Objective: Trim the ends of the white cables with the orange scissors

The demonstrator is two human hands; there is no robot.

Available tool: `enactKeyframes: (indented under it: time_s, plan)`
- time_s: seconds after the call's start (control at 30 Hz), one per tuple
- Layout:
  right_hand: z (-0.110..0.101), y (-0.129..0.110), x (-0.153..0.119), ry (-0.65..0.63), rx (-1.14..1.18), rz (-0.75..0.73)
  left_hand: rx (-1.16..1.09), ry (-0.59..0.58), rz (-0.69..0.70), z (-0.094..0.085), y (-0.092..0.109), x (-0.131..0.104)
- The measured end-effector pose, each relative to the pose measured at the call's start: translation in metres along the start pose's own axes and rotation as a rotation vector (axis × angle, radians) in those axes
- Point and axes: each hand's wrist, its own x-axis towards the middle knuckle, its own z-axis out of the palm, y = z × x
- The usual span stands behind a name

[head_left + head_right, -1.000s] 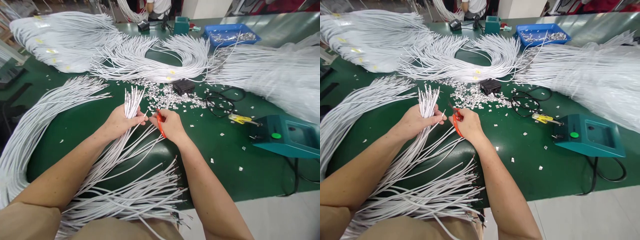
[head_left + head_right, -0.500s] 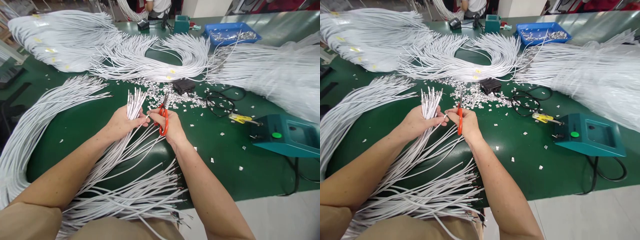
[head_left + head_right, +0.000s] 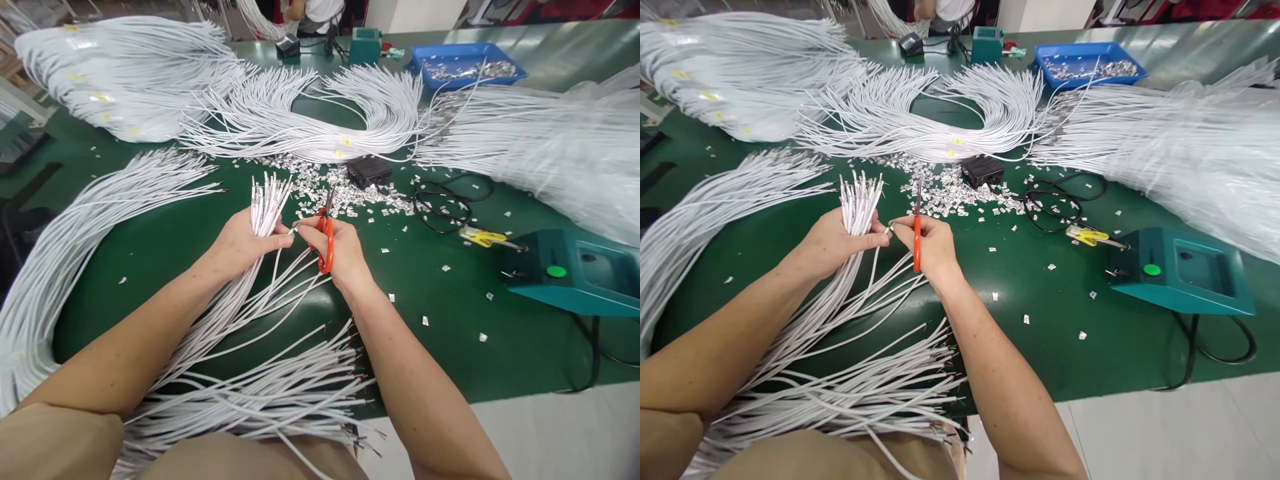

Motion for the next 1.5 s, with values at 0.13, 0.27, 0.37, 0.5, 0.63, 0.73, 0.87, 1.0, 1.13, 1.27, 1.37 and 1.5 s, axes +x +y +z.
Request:
enactKeyframes:
  time_s: [0.13, 0.27, 0.37, 0.5, 0.63, 0.73, 0.87, 1.0, 1.13, 1.27, 1.37, 1.5]
  plan:
    - [0.0, 0.007, 0.003, 0.036, -0.052, -0.013, -0.224, -0.15, -0.055, 0.001, 0.006, -0.002]
    - [-0.007, 0.009, 0.006, 0.167, -0.266, -0.07, -0.231, -0.269, -0.068, -0.003, 0.01, -0.003]
    - [-0.01, 0.006, 0.004, 0.265, -0.353, -0.239, -0.121, -0.277, -0.053, -0.008, 0.009, -0.001]
    - [-0.006, 0.0, -0.002, 0.15, -0.323, -0.33, -0.044, -0.214, -0.042, -0.011, 0.007, 0.001]
    - [-0.001, -0.003, -0.004, -0.003, -0.23, -0.195, -0.06, -0.189, -0.018, -0.01, 0.008, 0.001]
    - [-0.002, 0.0, -0.001, -0.11, -0.052, -0.031, -0.076, -0.187, 0.0, -0.01, 0.009, 0.001]
    - [-0.004, 0.006, 0.004, -0.225, 0.117, 0.113, -0.118, -0.203, -0.011, -0.01, 0.007, 0.001]
    - [-0.004, 0.006, 0.004, -0.253, 0.138, 0.107, -0.132, -0.222, -0.014, -0.01, 0.006, 0.002]
    - [-0.009, -0.001, 0.002, -0.175, -0.181, -0.03, -0.128, -0.198, -0.018, -0.011, 0.008, 0.003]
    - [-0.017, 0.002, 0.005, -0.089, -0.702, -0.144, -0.163, -0.166, -0.027, -0.012, 0.007, 0.004]
    - [-0.016, 0.008, 0.006, -0.114, -0.928, -0.208, -0.191, -0.154, -0.034, -0.011, 0.007, 0.004]
    - [-0.012, 0.011, 0.004, -0.14, -1.056, -0.26, -0.198, -0.141, -0.043, -0.011, 0.006, 0.004]
